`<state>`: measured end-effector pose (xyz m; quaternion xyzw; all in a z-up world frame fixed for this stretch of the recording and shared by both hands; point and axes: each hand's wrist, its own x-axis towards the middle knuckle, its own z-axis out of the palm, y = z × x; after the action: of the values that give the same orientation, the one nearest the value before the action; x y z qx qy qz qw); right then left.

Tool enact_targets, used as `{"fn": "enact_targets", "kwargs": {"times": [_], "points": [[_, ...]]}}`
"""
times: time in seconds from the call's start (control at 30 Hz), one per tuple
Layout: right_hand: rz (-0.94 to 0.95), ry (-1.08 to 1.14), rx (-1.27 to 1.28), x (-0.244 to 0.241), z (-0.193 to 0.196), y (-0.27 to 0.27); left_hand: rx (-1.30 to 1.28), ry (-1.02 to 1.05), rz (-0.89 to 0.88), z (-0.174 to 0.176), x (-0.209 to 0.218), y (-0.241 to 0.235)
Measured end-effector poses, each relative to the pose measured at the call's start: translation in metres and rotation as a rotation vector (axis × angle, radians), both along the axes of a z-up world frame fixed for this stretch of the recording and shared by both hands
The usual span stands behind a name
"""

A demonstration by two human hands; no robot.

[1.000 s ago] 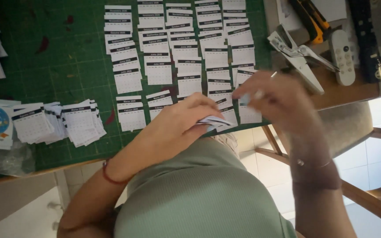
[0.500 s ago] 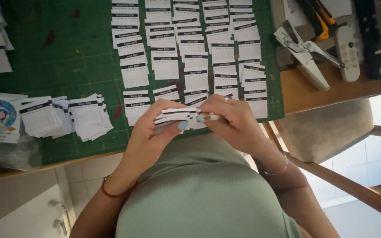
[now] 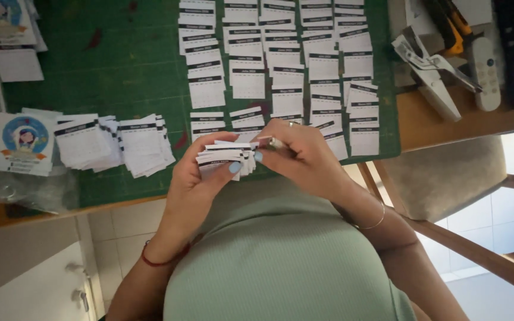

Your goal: Assembling small calendar cards by picking them from a layout, stacking them in order, and stapling them together.

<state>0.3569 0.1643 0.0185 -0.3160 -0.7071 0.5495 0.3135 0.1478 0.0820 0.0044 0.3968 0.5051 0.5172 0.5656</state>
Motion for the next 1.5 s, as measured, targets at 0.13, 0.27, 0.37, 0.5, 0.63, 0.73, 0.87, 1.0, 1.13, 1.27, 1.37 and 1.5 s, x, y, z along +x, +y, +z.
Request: {"fn": "enact_targets", "kwargs": {"times": [0.13,0.27,0.37,0.5,0.63,0.73,0.87,1.0,1.13,1.27,1.37,1.5], "points": [[0.062,-0.013,0.001,-0.012,-0.004,0.003,-0.033,-0.047,0.059,-0.020,-0.015,-0.012],[0.035,-0.058,-0.054,-0.028,0.000,0.011,0.012,-0.092,0.174,-0.036,-0.032,-0.028],[0.043,-0.107,-0.064,-0.041,-0.013,0.021,0.031,-0.114,0.246,-0.026,-0.047,-0.032],[0.082,-0.112,-0.060,-0.080,0.026,0.009,0.024,-0.068,0.302,-0.022,-0.068,-0.041],[0.120,-0.213,0.001,-0.094,0.003,0.017,0.059,-0.084,0.365,-0.030,-0.088,-0.053],[0.112,-0.270,0.051,-0.110,-0.003,0.020,0.037,-0.132,0.464,-0.026,-0.101,-0.058],[0.134,-0.348,0.082,-0.131,-0.006,0.016,0.034,-0.444,0.591,-0.013,-0.108,-0.064],[0.176,-0.551,0.306,-0.148,-0.018,0.016,0.011,-0.649,0.623,-0.020,-0.114,-0.072],[0.207,-0.630,0.389,-0.157,-0.028,0.012,0.018,-0.650,0.631,-0.025,-0.113,-0.070],[0.195,-0.708,0.498,-0.158,-0.027,0.011,0.087,-0.519,0.605,-0.037,-0.113,-0.067],[0.177,-0.721,0.584,-0.150,-0.022,0.014,0.094,-0.426,0.603,-0.033,-0.115,-0.067],[0.195,-0.636,0.437,-0.136,-0.017,0.018,0.048,-0.204,0.479,-0.045,-0.125,-0.078]]}}
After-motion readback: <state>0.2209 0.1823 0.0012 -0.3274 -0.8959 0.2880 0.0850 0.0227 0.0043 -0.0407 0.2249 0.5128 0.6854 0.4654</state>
